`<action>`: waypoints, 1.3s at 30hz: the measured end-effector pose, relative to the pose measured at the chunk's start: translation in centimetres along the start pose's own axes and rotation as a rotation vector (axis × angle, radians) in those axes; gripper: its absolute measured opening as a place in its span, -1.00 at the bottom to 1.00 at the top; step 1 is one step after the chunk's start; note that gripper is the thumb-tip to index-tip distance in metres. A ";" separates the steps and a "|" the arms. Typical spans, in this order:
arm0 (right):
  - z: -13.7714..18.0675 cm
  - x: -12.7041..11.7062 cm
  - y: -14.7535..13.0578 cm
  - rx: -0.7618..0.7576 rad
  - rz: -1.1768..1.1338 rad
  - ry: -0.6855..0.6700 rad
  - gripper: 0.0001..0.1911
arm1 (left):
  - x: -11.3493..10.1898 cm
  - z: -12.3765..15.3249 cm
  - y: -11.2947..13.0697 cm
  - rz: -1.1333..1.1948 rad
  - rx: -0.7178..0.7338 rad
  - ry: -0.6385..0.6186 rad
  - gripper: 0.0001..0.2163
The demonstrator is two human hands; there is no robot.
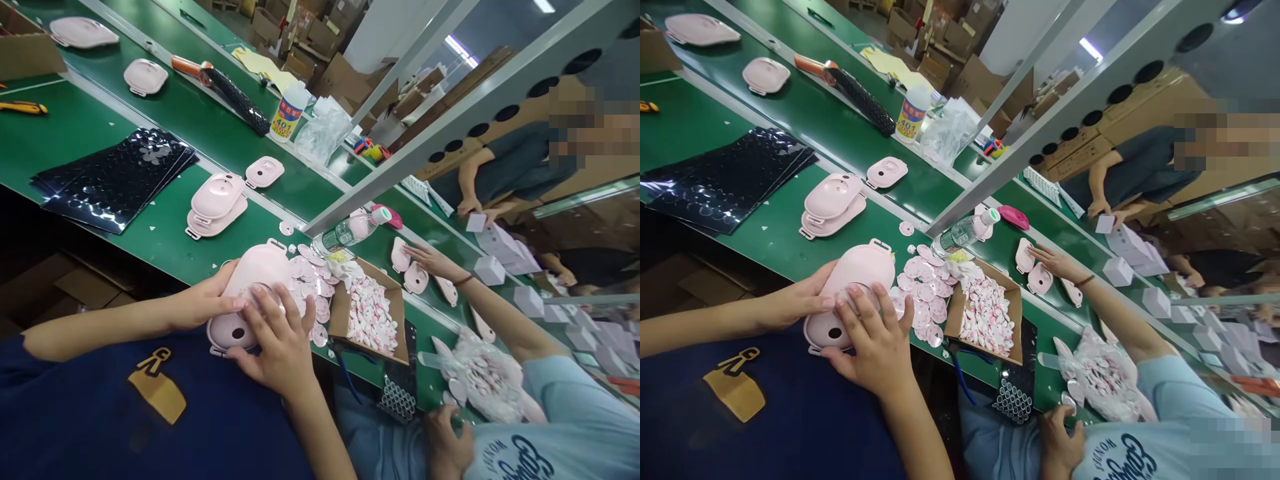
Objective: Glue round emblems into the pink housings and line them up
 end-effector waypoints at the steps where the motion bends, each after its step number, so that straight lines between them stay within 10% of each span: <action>1: 0.1 0.0 0.0 0.008 0.013 -0.005 -0.38 | 0.1 0.0 0.0 -0.001 0.001 -0.001 -0.10; 39: -1.0 -0.1 -0.2 0.240 -0.083 0.218 -0.90 | 0.6 -0.1 0.9 -0.708 0.304 0.010 -0.32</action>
Point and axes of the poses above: each hand's wrist, its own z-axis away from the middle knuckle, its own x-axis out of the palm, y = z × x, the point moved 5 cm from there along -z, towards the middle knuckle, and after that the axes turned 14 degrees about y, right-handed, at the moved point
